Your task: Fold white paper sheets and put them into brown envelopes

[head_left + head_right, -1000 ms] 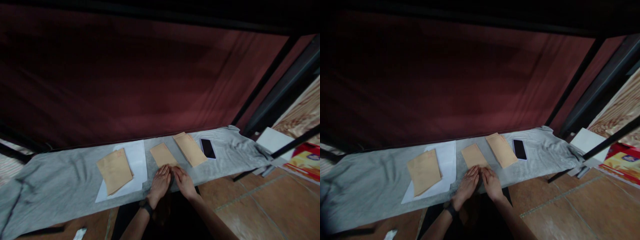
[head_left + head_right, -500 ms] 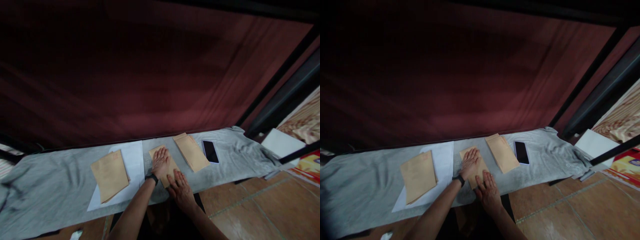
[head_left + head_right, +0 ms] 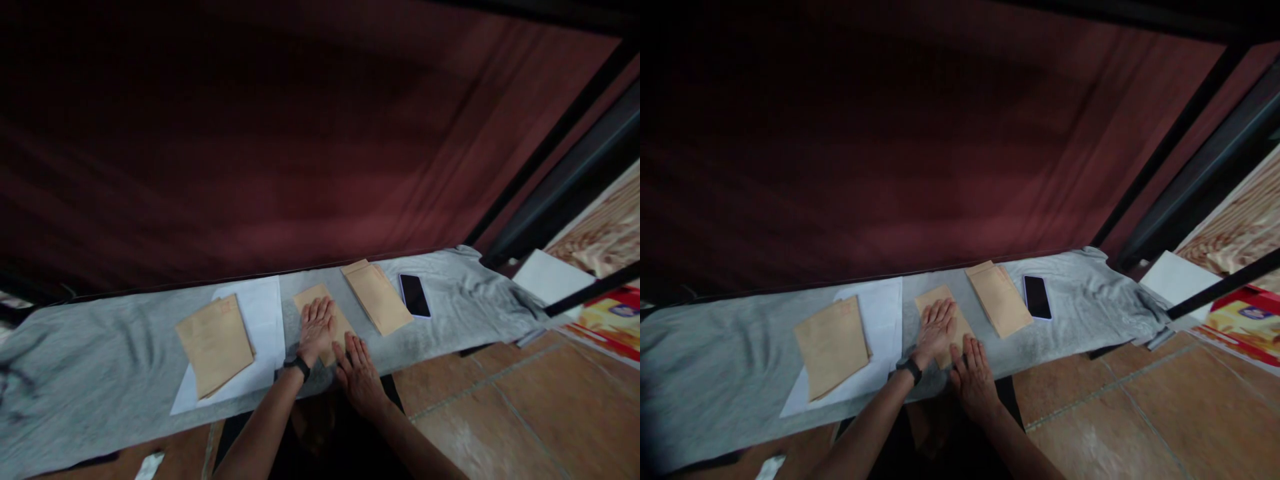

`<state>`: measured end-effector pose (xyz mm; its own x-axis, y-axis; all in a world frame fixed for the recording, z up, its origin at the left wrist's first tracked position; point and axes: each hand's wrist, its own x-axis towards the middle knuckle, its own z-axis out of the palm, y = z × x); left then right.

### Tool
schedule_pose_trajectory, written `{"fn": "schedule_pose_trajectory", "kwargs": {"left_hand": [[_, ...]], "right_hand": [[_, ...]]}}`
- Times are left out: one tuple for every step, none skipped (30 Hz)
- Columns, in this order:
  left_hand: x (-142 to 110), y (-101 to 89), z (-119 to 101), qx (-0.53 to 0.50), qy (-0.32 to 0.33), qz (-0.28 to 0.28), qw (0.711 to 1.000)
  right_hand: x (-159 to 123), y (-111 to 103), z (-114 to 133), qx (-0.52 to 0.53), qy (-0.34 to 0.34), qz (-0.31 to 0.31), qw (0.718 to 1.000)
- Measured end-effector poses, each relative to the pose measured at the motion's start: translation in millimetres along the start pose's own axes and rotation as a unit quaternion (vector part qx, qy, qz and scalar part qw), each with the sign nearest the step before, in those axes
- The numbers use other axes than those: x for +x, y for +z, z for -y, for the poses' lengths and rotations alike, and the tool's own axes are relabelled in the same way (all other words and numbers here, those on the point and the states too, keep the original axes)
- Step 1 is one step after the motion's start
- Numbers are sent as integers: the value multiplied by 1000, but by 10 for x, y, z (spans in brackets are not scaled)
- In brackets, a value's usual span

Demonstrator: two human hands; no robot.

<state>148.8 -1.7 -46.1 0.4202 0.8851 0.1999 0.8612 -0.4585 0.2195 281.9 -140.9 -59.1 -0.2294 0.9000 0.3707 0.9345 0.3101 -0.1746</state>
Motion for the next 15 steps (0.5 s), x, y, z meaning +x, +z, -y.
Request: {"fn": "schedule_pose_trajectory", "kwargs": {"left_hand": [[-127,-14,-50,0,17,4,1000],[-255,-29,-91,1,36,6,999],[-381,-45,-125,1,53,7,999],[-502,-62,-151,0,70,8,997],[-615,-79,-170,-1,87,9,996],[-719,-96,-182,-1,99,8,995],[-812,-113,-189,-2,105,7,994],[-895,-131,-193,-2,106,6,994],[-968,-147,-195,-1,104,6,995],[-1033,-163,-195,0,101,6,995],[-1091,-175,-195,2,98,7,995],[-1144,-185,-195,5,97,7,995],[-1193,-191,-195,9,98,6,995],[-1238,-193,-195,13,98,4,995],[-1280,-192,-195,18,98,1,995]], "right_hand": [[-3,20,-1,-2,6,-6,1000],[-8,39,-3,-3,12,-13,1000],[-16,57,-7,-4,17,-20,1000],[-25,75,-12,-5,19,-26,999],[-35,91,-21,-6,19,-30,999],[-44,105,-34,-7,18,-33,999],[-50,118,-51,-7,20,-37,999],[-53,131,-72,-6,26,-40,999],[-52,144,-96,-5,35,-44,998],[-45,158,-122,-4,49,-48,998],[-36,171,-149,-5,64,-51,997],[-25,185,-174,-7,80,-54,995],[-15,198,-195,-11,93,-54,994],[-7,209,-212,-16,103,-52,993],[-2,217,-224,-21,109,-49,993]]}}
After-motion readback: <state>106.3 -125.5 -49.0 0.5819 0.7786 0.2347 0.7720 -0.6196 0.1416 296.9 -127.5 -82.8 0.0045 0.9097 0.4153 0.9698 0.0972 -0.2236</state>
